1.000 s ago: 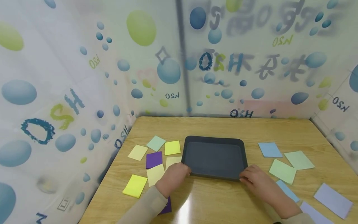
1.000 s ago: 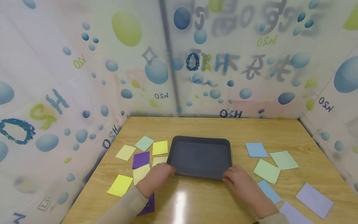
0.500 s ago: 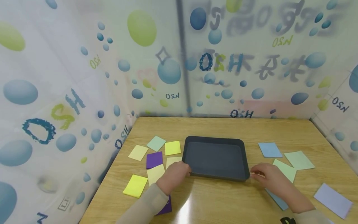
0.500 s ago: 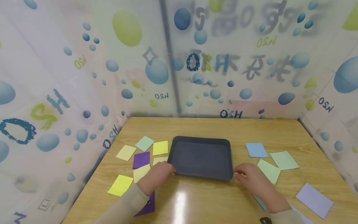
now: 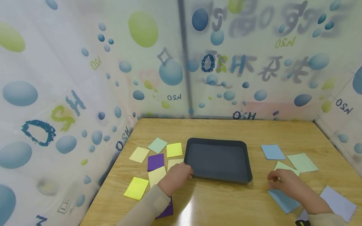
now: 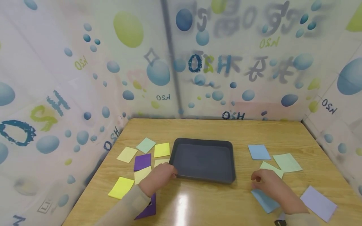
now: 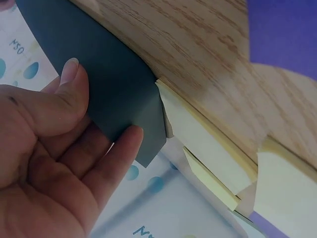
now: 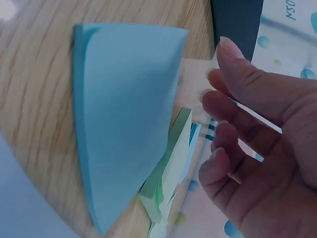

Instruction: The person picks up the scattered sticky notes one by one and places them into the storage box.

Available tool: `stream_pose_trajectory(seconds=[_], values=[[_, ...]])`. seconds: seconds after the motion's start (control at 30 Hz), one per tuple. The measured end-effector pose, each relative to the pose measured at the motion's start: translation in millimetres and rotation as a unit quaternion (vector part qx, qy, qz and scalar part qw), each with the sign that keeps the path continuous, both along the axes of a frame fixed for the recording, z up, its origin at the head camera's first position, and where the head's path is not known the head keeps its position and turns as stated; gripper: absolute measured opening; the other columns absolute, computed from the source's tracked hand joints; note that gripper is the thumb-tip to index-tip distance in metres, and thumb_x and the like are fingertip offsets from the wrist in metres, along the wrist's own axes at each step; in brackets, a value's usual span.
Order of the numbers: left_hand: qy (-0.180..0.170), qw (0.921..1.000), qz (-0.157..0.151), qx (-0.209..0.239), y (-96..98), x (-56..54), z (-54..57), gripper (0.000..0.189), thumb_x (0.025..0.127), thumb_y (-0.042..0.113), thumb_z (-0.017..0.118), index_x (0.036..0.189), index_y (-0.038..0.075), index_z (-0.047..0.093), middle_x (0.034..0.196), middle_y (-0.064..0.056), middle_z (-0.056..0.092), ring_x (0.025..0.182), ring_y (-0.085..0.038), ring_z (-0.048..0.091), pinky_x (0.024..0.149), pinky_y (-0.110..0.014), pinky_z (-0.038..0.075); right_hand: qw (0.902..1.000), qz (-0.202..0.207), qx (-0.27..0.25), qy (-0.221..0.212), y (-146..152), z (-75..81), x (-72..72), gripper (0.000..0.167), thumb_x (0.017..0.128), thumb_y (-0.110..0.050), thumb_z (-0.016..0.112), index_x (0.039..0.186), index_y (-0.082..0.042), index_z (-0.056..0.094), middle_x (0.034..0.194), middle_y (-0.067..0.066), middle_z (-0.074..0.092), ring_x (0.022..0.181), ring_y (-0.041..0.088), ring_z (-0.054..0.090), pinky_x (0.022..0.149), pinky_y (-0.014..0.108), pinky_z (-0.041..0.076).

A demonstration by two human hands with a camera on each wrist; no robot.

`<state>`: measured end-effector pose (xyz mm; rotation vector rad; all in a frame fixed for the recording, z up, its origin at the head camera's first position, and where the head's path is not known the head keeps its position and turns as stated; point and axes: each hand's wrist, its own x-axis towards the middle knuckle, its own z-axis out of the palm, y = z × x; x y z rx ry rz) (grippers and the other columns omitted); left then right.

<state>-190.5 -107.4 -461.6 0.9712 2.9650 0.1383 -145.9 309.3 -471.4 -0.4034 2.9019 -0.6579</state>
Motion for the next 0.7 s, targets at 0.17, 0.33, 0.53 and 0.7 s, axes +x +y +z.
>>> stream_pose_trajectory(seconds=[0.17, 0.33, 0.53, 0.7], values=[[0.001, 1.0000, -0.001, -0.002, 0.1, -0.3, -0.1, 0.007, 0.091, 0.020, 0.073, 0.090, 0.017, 0.080, 0.086, 0.003, 0.076, 0.075, -0.012, 0.069, 0.061, -0.022, 0.053, 0.9996, 0.008, -0.002, -0.028, 8, -5.7, -0.6, 0.024, 0.078, -0.028, 0.083, 0.094, -0.013, 0.073, 0.088, -0.007, 0.066, 0.080, 0.005, 0.055, 0.068, 0.026, 0.048], [0.004, 1.0000, -0.004, -0.005, 0.9, -0.6, 1.2, 0.007, 0.090, 0.020, 0.074, 0.087, 0.018, 0.079, 0.084, 0.003, 0.075, 0.072, -0.010, 0.068, 0.059, -0.021, 0.051, 0.9977, 0.012, -0.012, -0.066, 14, -13.3, -3.5, 0.031, 0.074, -0.032, 0.086, 0.094, -0.014, 0.070, 0.093, -0.006, 0.067, 0.086, 0.008, 0.059, 0.073, 0.027, 0.050], [0.000, 1.0000, -0.001, -0.007, 1.5, -0.8, 1.6, 0.006, 0.090, 0.019, 0.074, 0.087, 0.017, 0.079, 0.083, 0.003, 0.075, 0.072, -0.009, 0.067, 0.059, -0.021, 0.050, 0.9979, 0.038, -0.019, -0.049, 18, -20.0, -3.7, 0.029, 0.073, -0.030, 0.087, 0.087, -0.017, 0.065, 0.087, -0.008, 0.062, 0.080, -0.001, 0.050, 0.070, 0.024, 0.047], [-0.010, 0.9999, 0.004, -0.001, 1.3, -0.4, 1.0, 0.008, 0.090, 0.019, 0.073, 0.093, 0.015, 0.080, 0.089, 0.002, 0.077, 0.077, -0.011, 0.070, 0.063, -0.021, 0.054, 0.9985, 0.040, -0.015, -0.035, 17, -22.3, -1.9, 0.029, 0.074, -0.030, 0.087, 0.083, -0.018, 0.062, 0.085, -0.007, 0.058, 0.077, -0.002, 0.045, 0.067, 0.023, 0.044]])
